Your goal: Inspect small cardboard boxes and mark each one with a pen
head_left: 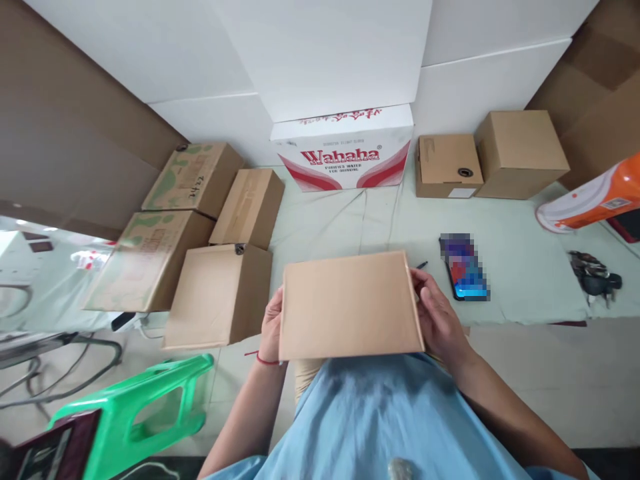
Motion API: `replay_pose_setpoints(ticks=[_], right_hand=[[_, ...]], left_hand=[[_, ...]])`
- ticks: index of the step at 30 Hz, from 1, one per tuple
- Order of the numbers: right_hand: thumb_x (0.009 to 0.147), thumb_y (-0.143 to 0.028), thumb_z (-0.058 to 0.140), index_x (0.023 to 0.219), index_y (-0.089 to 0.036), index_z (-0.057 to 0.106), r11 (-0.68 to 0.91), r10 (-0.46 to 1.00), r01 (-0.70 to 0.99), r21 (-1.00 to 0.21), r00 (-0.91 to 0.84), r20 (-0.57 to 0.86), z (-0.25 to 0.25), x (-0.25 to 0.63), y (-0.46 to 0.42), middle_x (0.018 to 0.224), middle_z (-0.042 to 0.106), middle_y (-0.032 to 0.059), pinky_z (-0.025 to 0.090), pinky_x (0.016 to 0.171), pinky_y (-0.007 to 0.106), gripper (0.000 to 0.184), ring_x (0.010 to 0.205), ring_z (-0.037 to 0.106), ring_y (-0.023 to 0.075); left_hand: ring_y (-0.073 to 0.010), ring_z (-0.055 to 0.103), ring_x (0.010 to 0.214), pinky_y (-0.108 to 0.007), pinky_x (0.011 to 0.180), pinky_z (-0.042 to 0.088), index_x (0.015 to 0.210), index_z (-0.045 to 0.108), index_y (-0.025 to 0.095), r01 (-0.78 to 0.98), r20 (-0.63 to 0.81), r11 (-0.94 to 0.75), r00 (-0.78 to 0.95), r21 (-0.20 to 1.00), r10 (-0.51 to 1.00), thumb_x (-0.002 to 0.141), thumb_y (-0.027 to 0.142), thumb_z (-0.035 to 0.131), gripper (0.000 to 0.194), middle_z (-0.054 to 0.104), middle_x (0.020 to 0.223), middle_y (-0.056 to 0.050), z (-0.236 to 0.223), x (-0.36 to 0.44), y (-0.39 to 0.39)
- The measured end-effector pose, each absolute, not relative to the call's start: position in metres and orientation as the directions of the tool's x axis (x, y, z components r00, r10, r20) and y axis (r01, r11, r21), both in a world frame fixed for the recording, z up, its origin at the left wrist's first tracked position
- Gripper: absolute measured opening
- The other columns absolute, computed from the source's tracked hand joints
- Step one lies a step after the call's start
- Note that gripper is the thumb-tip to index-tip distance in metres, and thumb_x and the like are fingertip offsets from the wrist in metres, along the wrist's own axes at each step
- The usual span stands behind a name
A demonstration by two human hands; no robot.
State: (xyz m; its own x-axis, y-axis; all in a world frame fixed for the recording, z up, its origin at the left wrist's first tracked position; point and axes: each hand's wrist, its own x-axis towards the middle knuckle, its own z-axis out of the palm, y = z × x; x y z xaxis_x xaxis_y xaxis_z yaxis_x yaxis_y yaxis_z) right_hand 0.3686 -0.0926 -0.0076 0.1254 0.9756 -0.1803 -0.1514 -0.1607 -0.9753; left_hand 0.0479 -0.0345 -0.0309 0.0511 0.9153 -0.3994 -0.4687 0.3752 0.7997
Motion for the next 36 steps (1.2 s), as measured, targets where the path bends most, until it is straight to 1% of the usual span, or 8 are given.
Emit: replay_pose_setpoints(ticks=[3, 8, 15, 21, 23, 26, 30, 36], right_hand=[[0.108, -0.072, 0.032, 0.158, -0.028, 0.051, -0.263, 0.96, -0.189, -0.946, 0.051, -0.277, -0.015, 0.368, -0.091, 0.133, 0.075, 0.0116, 0.06, 0.105, 0.047, 0.069, 0.132, 0.069, 0.0296], [0.092, -0.072, 0.07, 0.15, -0.031, 0.063, -0.324, 0.939, -0.308, -0.895, 0.007, -0.343, -0.013, 0.365, -0.086, 0.148, 0.071, 0.01, 0.055, 0.115, 0.051, 0.071, 0.142, 0.063, 0.0331], [0.088, -0.066, 0.077, 0.131, -0.029, 0.075, -0.384, 0.895, -0.397, -0.834, 0.062, -0.442, -0.024, 0.359, -0.079, 0.138, 0.078, 0.0071, 0.06, 0.108, 0.045, 0.057, 0.13, 0.071, 0.0302], [0.104, -0.057, 0.053, 0.128, -0.02, 0.074, -0.329, 0.944, 0.282, -0.901, 0.101, -0.313, -0.044, 0.375, -0.073, 0.114, 0.081, 0.0112, 0.064, 0.089, 0.045, 0.049, 0.102, 0.077, 0.0291], [0.104, -0.044, 0.055, 0.129, -0.018, 0.074, -0.283, 0.959, 0.571, -0.77, 0.176, -0.222, -0.04, 0.391, -0.067, 0.122, 0.078, 0.0147, 0.061, 0.095, 0.046, 0.042, 0.106, 0.075, 0.0308], [0.105, -0.029, 0.046, 0.15, -0.019, 0.064, -0.304, 0.949, 0.887, -0.346, 0.253, -0.187, -0.028, 0.414, -0.057, 0.133, 0.072, 0.0184, 0.06, 0.085, 0.042, 0.049, 0.102, 0.077, 0.0307], [0.107, -0.018, 0.038, 0.161, -0.021, 0.052, -0.184, 0.902, 0.983, 0.003, 0.17, -0.397, -0.016, 0.43, -0.04, 0.123, 0.075, 0.0189, 0.055, 0.07, 0.037, 0.056, 0.091, 0.079, 0.0304], [0.106, -0.013, 0.04, 0.128, -0.021, 0.07, 0.058, 0.888, 0.998, 0.003, -0.05, -0.457, -0.011, 0.429, -0.02, 0.111, 0.08, 0.0138, 0.048, 0.072, 0.031, 0.038, 0.096, 0.079, 0.0281]], left_hand=[[-0.0285, 0.07, 0.132, -0.035, 0.113, 0.057, 0.102, 0.088, 0.03, -0.294, -0.186, 0.162, -0.055, 0.942, 0.981, 0.076, 0.039, 0.098, 0.03, 0.085, 0.117, 0.0, -0.001, 0.059, -0.026], [-0.0407, 0.04, 0.162, -0.057, 0.137, 0.027, 0.118, 0.088, 0.027, -0.09, 0.16, -0.148, 0.145, 0.985, 0.976, 0.086, 0.05, 0.085, 0.039, 0.073, 0.147, -0.01, 0.048, 0.072, -0.016], [-0.0432, 0.038, 0.163, -0.063, 0.137, 0.024, 0.131, 0.082, 0.025, 0.052, 0.217, -0.263, 0.429, 0.963, 0.877, 0.089, 0.031, 0.081, 0.042, 0.064, 0.158, -0.012, 0.103, 0.068, -0.011], [-0.0391, 0.043, 0.159, -0.052, 0.126, 0.047, 0.136, 0.078, 0.028, 0.142, 0.179, -0.248, 0.379, 0.958, 0.908, 0.084, 0.019, 0.086, 0.053, 0.05, 0.169, -0.013, 0.098, 0.093, -0.008], [-0.0379, 0.045, 0.158, -0.047, 0.122, 0.05, 0.134, 0.078, 0.027, 0.127, 0.1, -0.15, 0.337, 0.98, 0.936, 0.087, 0.026, 0.086, 0.047, 0.053, 0.165, -0.015, 0.088, 0.102, -0.011], [-0.0381, 0.05, 0.154, -0.046, 0.121, 0.05, 0.132, 0.078, 0.025, 0.097, -0.033, 0.0, 0.338, 0.995, 0.941, 0.089, 0.035, 0.086, 0.044, 0.06, 0.156, -0.015, 0.079, 0.111, -0.017], [-0.037, 0.05, 0.152, -0.042, 0.119, 0.049, 0.13, 0.079, 0.025, 0.045, -0.057, 0.047, 0.272, 0.998, 0.961, 0.09, 0.039, 0.086, 0.043, 0.062, 0.151, -0.013, 0.075, 0.115, -0.024], [-0.0312, 0.06, 0.136, -0.035, 0.105, 0.055, 0.135, 0.074, 0.029, 0.023, -0.092, 0.09, 0.117, 0.996, 0.989, 0.095, 0.044, 0.08, 0.044, 0.062, 0.144, -0.009, 0.069, 0.124, -0.04]])
